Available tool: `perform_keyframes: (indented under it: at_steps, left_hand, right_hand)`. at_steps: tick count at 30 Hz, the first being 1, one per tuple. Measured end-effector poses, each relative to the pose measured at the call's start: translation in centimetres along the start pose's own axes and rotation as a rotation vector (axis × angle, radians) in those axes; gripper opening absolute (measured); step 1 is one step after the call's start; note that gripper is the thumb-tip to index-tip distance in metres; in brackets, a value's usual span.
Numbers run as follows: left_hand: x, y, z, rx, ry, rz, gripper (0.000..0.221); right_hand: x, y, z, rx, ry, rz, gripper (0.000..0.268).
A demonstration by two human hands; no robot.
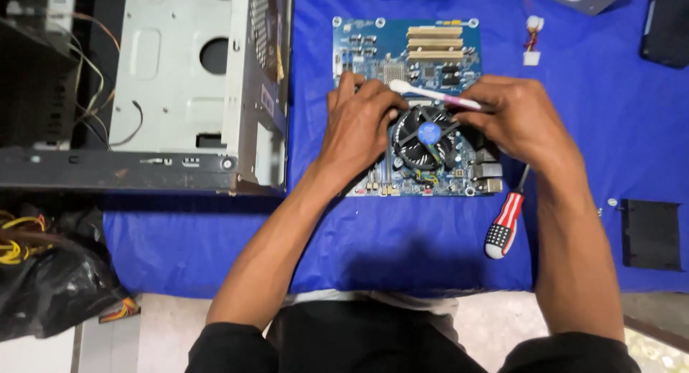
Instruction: Cleaning dust from a computer motherboard and RAM sticks using a toothbrush, followed by re-installing the RAM modules.
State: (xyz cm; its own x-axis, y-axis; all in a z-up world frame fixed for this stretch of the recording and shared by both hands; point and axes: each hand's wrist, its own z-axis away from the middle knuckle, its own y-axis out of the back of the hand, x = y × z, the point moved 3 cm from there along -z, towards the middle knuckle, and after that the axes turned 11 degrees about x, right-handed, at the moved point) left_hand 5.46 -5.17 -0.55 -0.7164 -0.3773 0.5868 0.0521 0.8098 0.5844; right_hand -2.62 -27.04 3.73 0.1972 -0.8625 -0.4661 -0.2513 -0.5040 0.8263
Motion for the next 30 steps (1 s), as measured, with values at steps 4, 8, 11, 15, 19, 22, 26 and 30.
perform_keyframes:
  at_steps: [4, 8, 11, 15, 19, 22, 26, 30]
  left_hand:
    - [0.5, -0.4, 0.5, 0.049, -0.001, -0.033, 0.021]
    - [0.9, -0.2, 0.5, 0.129, -0.029, 0.002, 0.040]
    - [0.6, -0.3, 0.4, 0.141, -0.012, 0.025, 0.037]
    - [0.9, 0.1, 0.1, 0.106, 0.051, 0.010, 0.008]
    - [0.2, -0.6, 0.0, 0.108, 0.091, -0.009, 0.004]
    - [-0.2, -0.5, -0.3, 0.073, 0.159, 0.040, 0.005]
    - [-0.2, -0.7, 0.2, 0.051, 0.125, 0.030, 0.007]
    - [0.3, 0.5, 0.2, 0.019, 0.097, 0.030, 0.010]
  right_hand:
    - [-0.4, 0.1, 0.0, -0.002, -0.001, -0.062, 0.018]
    - [-0.9, 0.3, 0.1, 0.018, -0.106, -0.104, 0.026]
    - [-1.0, 0.3, 0.5, 0.044, -0.199, -0.112, 0.025]
    - [-0.1, -0.2, 0.9, 0.085, -0.159, -0.078, 0.008]
    - [-0.3, -0.1, 1.0, 0.103, -0.069, -0.082, 0.012]
    - [-0.5, 0.0, 0.7, 0.103, -0.019, -0.057, 0.015]
    - [-1.4, 0.2, 0.8, 0.029, -0.012, -0.077, 0.035]
    - [-1.2, -0.2, 1.0, 0.117, -0.038, -0.124, 0.025]
